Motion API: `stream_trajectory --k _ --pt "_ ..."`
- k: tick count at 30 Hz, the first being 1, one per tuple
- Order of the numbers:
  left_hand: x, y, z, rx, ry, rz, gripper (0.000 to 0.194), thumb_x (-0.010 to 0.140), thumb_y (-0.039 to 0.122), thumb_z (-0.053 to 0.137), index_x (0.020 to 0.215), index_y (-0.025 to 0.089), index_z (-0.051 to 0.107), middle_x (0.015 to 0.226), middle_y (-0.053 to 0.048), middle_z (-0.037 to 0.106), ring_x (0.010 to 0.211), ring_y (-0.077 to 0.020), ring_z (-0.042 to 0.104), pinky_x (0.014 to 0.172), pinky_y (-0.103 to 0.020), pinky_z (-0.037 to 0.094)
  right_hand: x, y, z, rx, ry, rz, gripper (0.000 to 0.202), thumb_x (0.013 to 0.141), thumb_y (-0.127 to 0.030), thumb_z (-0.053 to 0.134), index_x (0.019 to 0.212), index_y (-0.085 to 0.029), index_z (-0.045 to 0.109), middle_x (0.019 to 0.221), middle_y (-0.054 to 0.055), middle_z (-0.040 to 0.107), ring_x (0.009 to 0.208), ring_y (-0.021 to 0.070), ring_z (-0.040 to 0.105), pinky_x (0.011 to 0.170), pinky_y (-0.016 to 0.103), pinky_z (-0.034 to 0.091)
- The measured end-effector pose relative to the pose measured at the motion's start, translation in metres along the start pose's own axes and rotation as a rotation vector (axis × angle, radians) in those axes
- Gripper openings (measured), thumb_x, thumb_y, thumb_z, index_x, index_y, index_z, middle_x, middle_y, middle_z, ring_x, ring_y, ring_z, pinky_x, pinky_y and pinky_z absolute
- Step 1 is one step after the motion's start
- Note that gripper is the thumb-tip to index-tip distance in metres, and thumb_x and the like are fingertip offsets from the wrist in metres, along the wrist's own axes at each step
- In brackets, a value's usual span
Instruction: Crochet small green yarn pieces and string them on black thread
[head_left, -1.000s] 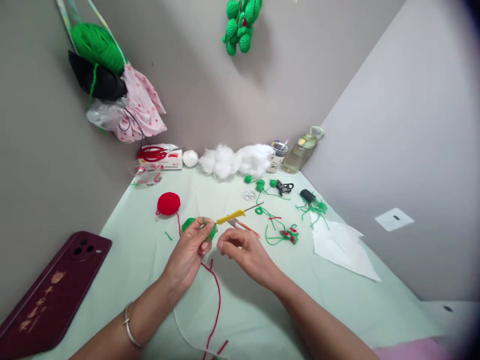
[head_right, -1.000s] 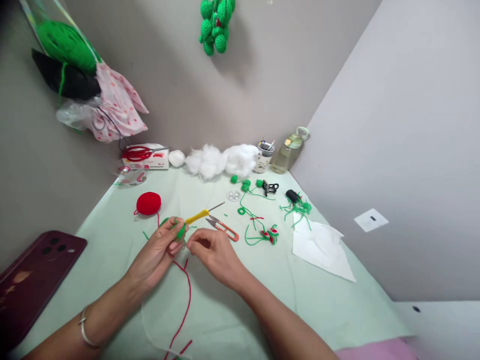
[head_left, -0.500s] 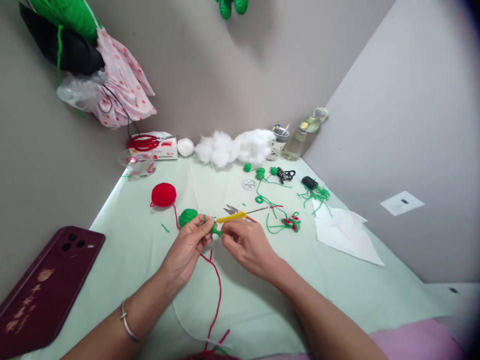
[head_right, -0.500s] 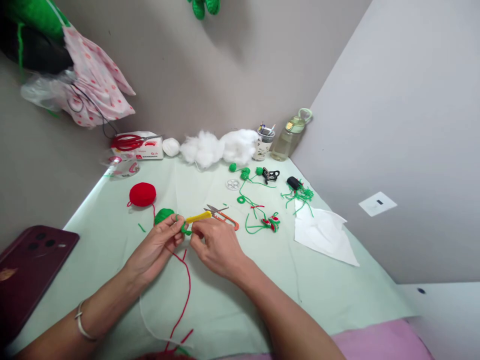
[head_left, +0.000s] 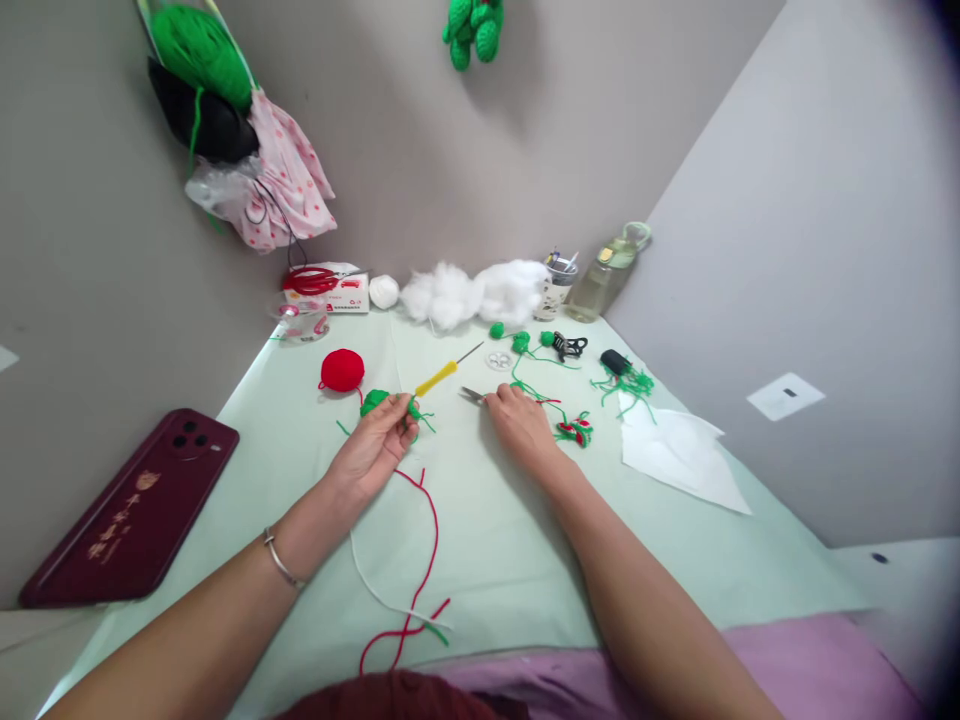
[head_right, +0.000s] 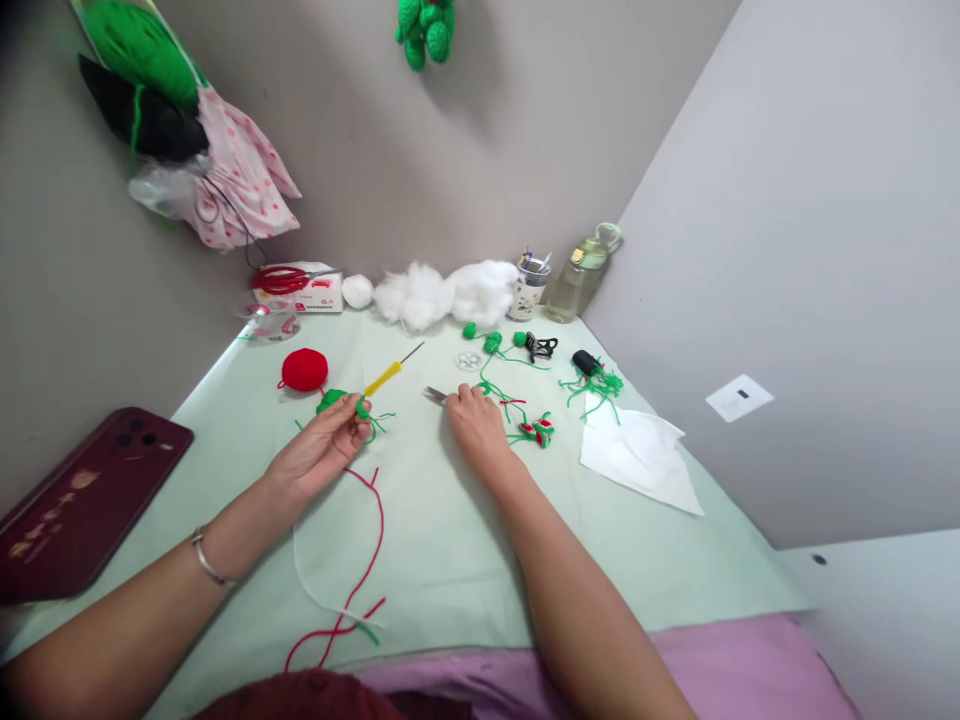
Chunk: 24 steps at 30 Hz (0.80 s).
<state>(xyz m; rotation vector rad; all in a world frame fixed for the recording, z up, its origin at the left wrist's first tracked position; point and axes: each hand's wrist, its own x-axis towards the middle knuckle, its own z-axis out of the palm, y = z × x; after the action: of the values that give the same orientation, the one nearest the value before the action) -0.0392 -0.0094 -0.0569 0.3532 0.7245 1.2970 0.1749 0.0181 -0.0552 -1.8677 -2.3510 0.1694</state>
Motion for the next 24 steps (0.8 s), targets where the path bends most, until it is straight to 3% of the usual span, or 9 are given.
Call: stream_trajectory --k 3,7,9,12,15,20,24 --pt "-0.001 0.003 -0.002 -0.035 -0.001 0.022 0.022 0.094 0.005 0.052 0.078 0.012 0.065 0.076 -0.002 0.064 0.062 -0.0064 0.062 0.058 -0.016 0.056 0.001 -0.001 0.001 0.093 0.037 0.011 0.028 0.097 -0.010 0.034 0.105 -0.011 0.061 0.108 0.018 0.061 0.098 0.0253 0.055 0.077 0.034 0.039" --pt "-0.005 0.011 -0.002 -0.090 -0.036 0.060 0.020 0.095 0.006 0.053 0.080 0.012 0.065 0.078 -0.003 0.066 0.065 -0.0075 0.063 0.061 -0.017 0.056 -0.008 -0.015 -0.008 0.350 0.027 -0.057 0.044 0.105 -0.029 0.018 0.104 -0.015 0.059 0.084 0.005 0.060 0.074 0.0149 0.054 0.066 0.026 0.039" --pt "-0.009 0.016 0.000 -0.106 -0.053 0.084 0.019 0.095 0.007 0.053 0.080 0.012 0.065 0.078 -0.003 0.066 0.065 -0.0081 0.064 0.062 -0.018 0.057 -0.016 -0.026 -0.016 0.690 -0.095 -0.159 0.053 0.105 -0.046 0.016 0.101 -0.016 0.060 0.073 -0.001 0.050 0.060 0.0110 0.045 0.057 0.023 0.035" --pt "-0.014 0.023 0.005 -0.135 -0.037 0.153 0.024 0.097 0.005 0.049 0.080 0.012 0.064 0.077 -0.002 0.067 0.067 -0.0078 0.065 0.064 -0.018 0.056 -0.028 -0.040 -0.024 1.205 -0.415 -0.262 0.055 0.098 -0.062 0.033 0.094 -0.015 0.062 0.065 -0.005 0.034 0.051 0.0076 0.027 0.048 0.022 0.021" --pt "-0.018 0.026 0.008 -0.141 -0.044 0.202 0.024 0.097 0.005 0.048 0.081 0.013 0.064 0.076 0.000 0.067 0.068 -0.0068 0.065 0.066 -0.017 0.056 -0.033 -0.047 -0.026 1.363 -0.615 -0.259 0.054 0.093 -0.064 0.044 0.091 -0.014 0.063 0.064 -0.007 0.031 0.050 0.0062 0.018 0.046 0.023 0.011" --pt "-0.022 0.024 0.011 -0.099 -0.093 0.202 0.011 0.090 0.009 0.063 0.081 0.015 0.065 0.077 0.001 0.068 0.064 -0.0067 0.064 0.063 -0.016 0.055 -0.033 -0.053 -0.018 1.422 -0.573 -0.220 0.057 0.092 -0.066 0.042 0.090 -0.014 0.064 0.064 -0.006 0.036 0.048 0.0052 0.017 0.046 0.023 0.011" --pt "-0.023 0.023 0.012 -0.102 -0.073 0.233 0.011 0.091 0.009 0.062 0.082 0.015 0.065 0.079 0.001 0.068 0.067 -0.0063 0.065 0.065 -0.015 0.055 -0.033 -0.056 -0.016 1.427 -0.522 -0.218 0.055 0.092 -0.065 0.045 0.090 -0.013 0.064 0.062 -0.007 0.036 0.048 0.0052 0.018 0.045 0.023 0.010"
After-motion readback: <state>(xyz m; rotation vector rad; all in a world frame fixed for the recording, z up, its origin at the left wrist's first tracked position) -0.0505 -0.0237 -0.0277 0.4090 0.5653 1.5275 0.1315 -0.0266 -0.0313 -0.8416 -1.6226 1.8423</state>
